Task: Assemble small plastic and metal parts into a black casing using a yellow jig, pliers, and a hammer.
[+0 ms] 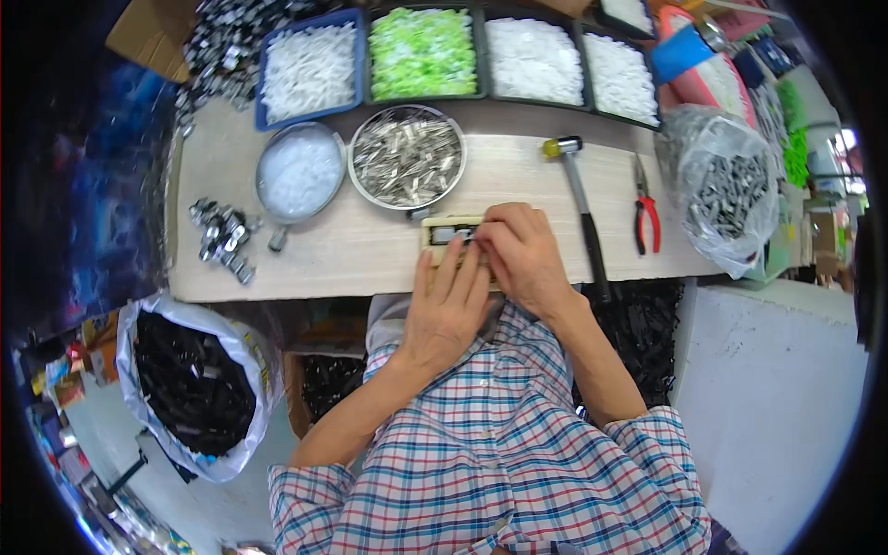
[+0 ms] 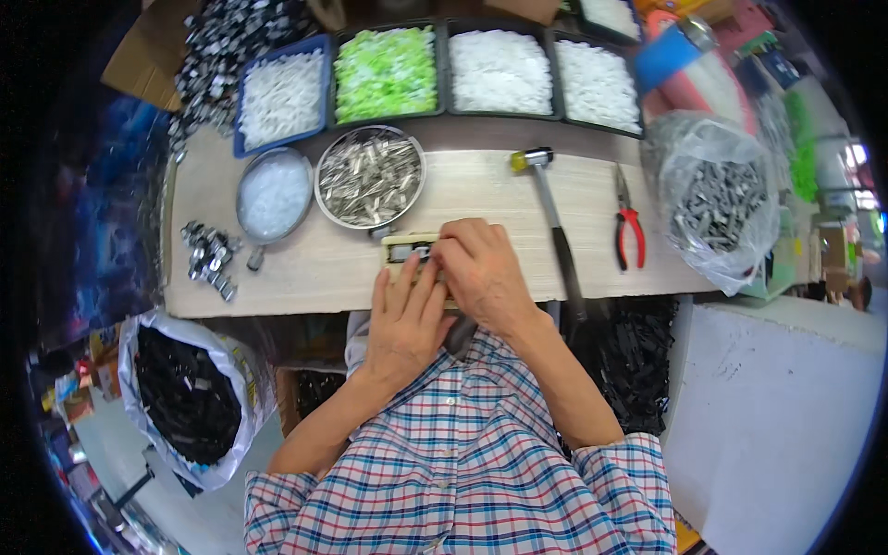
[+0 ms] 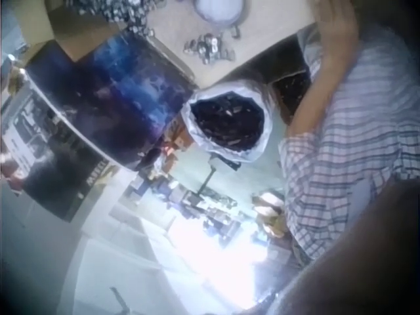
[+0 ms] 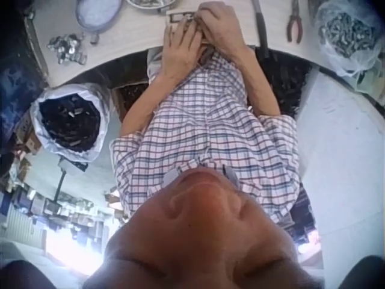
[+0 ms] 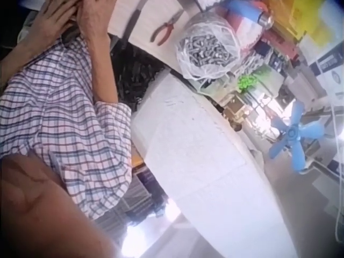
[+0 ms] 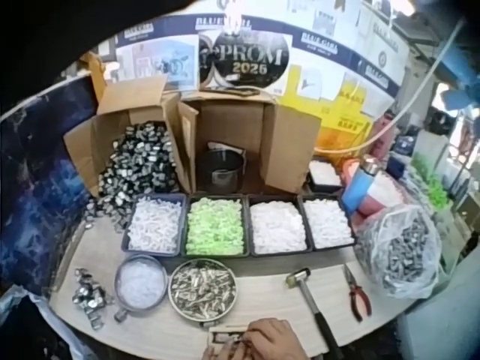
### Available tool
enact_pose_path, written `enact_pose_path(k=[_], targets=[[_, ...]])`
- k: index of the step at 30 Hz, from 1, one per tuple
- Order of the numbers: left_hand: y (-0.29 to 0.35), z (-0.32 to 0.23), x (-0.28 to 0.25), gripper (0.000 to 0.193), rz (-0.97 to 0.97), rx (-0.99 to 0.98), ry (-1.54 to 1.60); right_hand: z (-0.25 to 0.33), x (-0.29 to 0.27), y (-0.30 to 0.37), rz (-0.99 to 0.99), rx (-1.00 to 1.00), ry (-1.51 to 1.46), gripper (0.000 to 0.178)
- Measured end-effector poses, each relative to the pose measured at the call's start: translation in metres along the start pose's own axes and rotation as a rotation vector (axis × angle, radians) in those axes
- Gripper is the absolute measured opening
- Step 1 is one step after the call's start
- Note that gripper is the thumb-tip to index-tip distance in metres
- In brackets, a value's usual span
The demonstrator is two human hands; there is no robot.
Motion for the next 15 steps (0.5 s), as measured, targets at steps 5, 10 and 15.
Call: enact_pose_path(k=[5, 10, 15], targets=[[0.012, 0.008, 0.015, 0.048, -0.092, 0.056, -0.096, -0.021, -0.021, -0.014, -0.035, 0.01, -0.062, 0.016], [-0.001, 0.021, -0.031, 0.037, -0.379, 0.091, 0.021, -0.138, -0.106, -0.027, -0.423, 0.253, 0.228, 0.014], [-0.083, 0.08, -0.062, 0.026, -0.403, -0.119, 0.1, -0.202, -0.139, -0.043, -0.466, 0.255, 0.646, 0.014]])
Point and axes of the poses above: each hand's wrist, its own y-axis away from the middle knuckle, its own x-axis out of the palm, z = x × y, the point moved 10 cm from there along -y, towards the middle knuckle, and after that the axes turned 2 degrees about -x, right-handed, at the moved point
